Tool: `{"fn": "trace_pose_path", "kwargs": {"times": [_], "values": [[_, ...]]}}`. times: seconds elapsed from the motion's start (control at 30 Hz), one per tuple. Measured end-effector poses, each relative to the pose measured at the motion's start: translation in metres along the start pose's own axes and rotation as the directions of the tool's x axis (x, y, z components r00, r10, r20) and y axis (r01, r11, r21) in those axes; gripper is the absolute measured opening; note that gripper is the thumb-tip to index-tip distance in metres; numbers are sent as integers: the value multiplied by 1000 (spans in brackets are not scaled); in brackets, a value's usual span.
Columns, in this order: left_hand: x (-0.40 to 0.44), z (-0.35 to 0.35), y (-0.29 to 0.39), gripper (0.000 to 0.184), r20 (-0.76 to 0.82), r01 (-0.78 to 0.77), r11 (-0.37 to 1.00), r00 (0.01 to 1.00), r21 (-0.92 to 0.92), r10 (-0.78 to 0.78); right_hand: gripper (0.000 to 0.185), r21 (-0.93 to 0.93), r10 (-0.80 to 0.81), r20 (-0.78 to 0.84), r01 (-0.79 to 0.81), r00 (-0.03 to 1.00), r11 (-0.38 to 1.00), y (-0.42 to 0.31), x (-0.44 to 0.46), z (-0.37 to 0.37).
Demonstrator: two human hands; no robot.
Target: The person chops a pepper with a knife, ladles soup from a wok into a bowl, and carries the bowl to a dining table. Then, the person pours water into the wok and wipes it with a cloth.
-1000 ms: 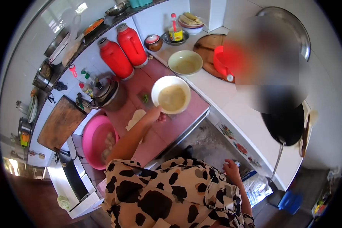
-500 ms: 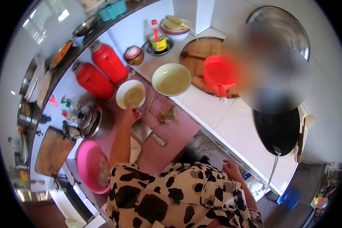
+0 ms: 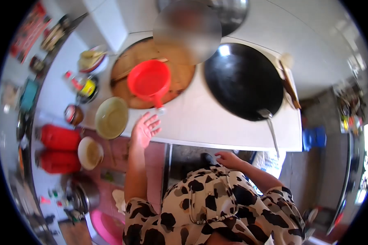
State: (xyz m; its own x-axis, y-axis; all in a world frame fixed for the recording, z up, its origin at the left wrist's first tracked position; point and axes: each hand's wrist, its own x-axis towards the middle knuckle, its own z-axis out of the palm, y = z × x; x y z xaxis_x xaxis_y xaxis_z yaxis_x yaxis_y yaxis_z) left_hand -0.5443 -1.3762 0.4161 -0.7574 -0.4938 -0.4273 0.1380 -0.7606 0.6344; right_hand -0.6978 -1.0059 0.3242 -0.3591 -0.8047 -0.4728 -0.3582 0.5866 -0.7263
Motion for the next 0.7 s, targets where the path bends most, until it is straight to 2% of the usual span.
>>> {"fn": "trace_pose_path", "kwargs": {"times": [0.07, 0.13, 0.17, 0.27, 0.3, 0.43, 0.5, 0.6, 0.7], "values": [[42, 38, 2, 36, 77, 80, 994, 994, -80, -74, 37, 42, 52, -5, -52, 999, 998, -10, -12, -18], [81, 37, 0, 29, 81, 90, 984, 994, -151, -78, 37, 119, 135, -47, -128, 990, 985, -11, -28, -30], [91, 37, -1, 18, 34, 157, 974, 988, -164, -154, 36, 159, 172, -59, -161, 983, 974, -8, -34, -35], [118, 17, -13, 11, 2, 148, 983, 989, 108, -149, 36, 232, 242, -111, -212, 964, 949, 16, -55, -44], [106, 34, -14, 13, -64, 136, 986, 989, 99, -130, 35, 230, 247, -115, -217, 962, 949, 27, -61, -44], [86, 45, -21, 19, -67, 156, 962, 987, 226, -144, 35, 218, 261, -97, -235, 960, 947, 63, -74, -49], [74, 57, -24, 20, -46, 166, 950, 986, 263, -159, 34, 216, 257, -81, -235, 963, 948, 69, -75, -57], [55, 88, -28, 24, -2, 181, 931, 982, 317, -190, 31, 118, 213, -65, -204, 975, 972, 74, -71, -77], [47, 113, -38, 28, 55, 186, 901, 973, 393, -225, 26, 169, 251, -102, -232, 963, 958, 69, -73, -99]]}}
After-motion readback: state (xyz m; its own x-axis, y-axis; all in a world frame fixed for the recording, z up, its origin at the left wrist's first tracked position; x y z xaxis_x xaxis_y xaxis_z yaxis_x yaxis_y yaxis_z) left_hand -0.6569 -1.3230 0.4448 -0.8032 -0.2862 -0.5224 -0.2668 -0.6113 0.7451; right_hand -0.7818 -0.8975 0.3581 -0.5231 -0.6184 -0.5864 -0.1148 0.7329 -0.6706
